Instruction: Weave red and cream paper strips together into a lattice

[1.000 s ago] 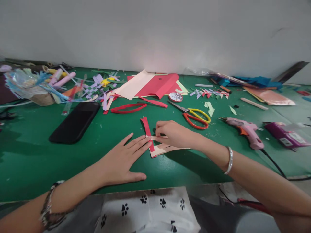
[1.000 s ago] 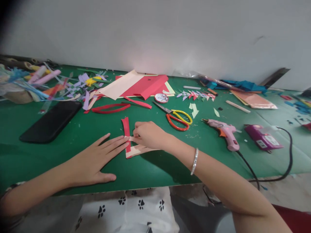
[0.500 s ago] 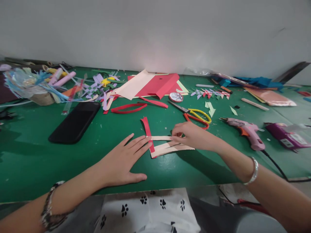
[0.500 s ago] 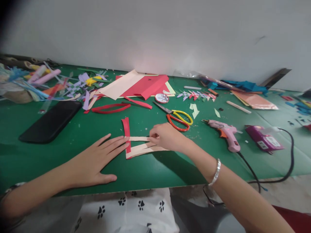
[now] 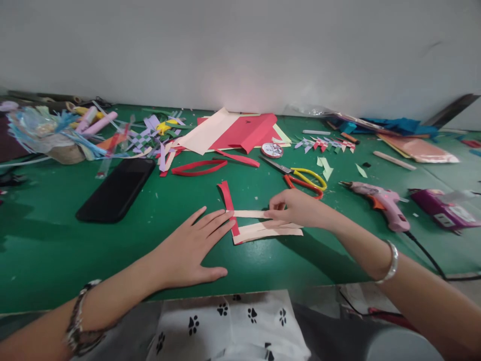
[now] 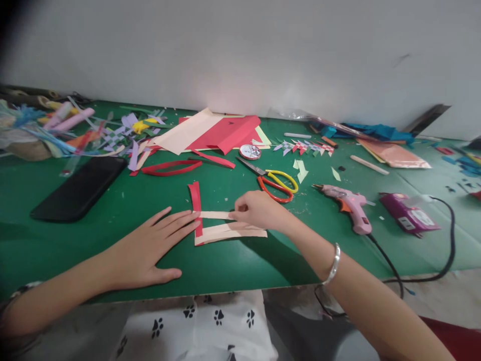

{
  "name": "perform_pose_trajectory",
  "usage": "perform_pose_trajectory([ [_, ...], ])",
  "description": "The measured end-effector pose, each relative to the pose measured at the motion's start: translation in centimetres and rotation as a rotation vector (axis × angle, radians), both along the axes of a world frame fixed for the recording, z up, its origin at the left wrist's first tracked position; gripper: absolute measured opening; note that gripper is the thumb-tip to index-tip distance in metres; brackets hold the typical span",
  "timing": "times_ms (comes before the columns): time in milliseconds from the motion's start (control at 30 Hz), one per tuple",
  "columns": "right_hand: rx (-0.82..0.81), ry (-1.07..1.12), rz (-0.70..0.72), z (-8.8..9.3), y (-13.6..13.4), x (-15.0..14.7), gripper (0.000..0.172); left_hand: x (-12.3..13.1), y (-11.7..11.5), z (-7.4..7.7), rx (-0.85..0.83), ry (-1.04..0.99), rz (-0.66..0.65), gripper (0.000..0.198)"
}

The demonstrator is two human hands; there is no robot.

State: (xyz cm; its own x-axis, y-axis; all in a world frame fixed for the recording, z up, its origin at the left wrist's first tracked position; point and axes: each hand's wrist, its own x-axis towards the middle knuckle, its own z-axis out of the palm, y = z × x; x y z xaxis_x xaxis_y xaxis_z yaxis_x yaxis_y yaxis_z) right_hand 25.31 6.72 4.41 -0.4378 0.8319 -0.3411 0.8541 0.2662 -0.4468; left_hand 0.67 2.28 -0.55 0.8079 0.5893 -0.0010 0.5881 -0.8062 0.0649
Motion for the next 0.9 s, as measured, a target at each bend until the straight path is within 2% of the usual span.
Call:
perform_pose_trajectory([
  [100, 0.009, 0.093, -0.084, -0.6, 0.1, -0.1, 0.023, 0.0, 0.0, 0.0, -0.005, -0.007, -0.001, 0.075],
  [233, -0.058, 0.165, -0.143, -0.7, 0.1, 0.1, 0.014, 0.0, 0.1, 0.0, -0.021, -0.017, 0.002, 0.074],
  [500, -0.104, 0.097, -0.023, 0.0, 1.3, 1.5, 0.028, 0.2, 0.1, 0.3, -0.049, 0.018, 0.012, 0.073],
  [700, -0.096, 0.068, -0.019, 0.5, 1.3, 1.7, 0.023, 0.1, 0.2, 0.2, -0.038, -0.021, 0.004, 0.072],
  [900, -0.021, 0.056, 0.009, 0.4, 0.9, 1.6, 0.019, 0.2, 0.1, 0.2, -0.045, -0.012, 0.008, 0.072],
])
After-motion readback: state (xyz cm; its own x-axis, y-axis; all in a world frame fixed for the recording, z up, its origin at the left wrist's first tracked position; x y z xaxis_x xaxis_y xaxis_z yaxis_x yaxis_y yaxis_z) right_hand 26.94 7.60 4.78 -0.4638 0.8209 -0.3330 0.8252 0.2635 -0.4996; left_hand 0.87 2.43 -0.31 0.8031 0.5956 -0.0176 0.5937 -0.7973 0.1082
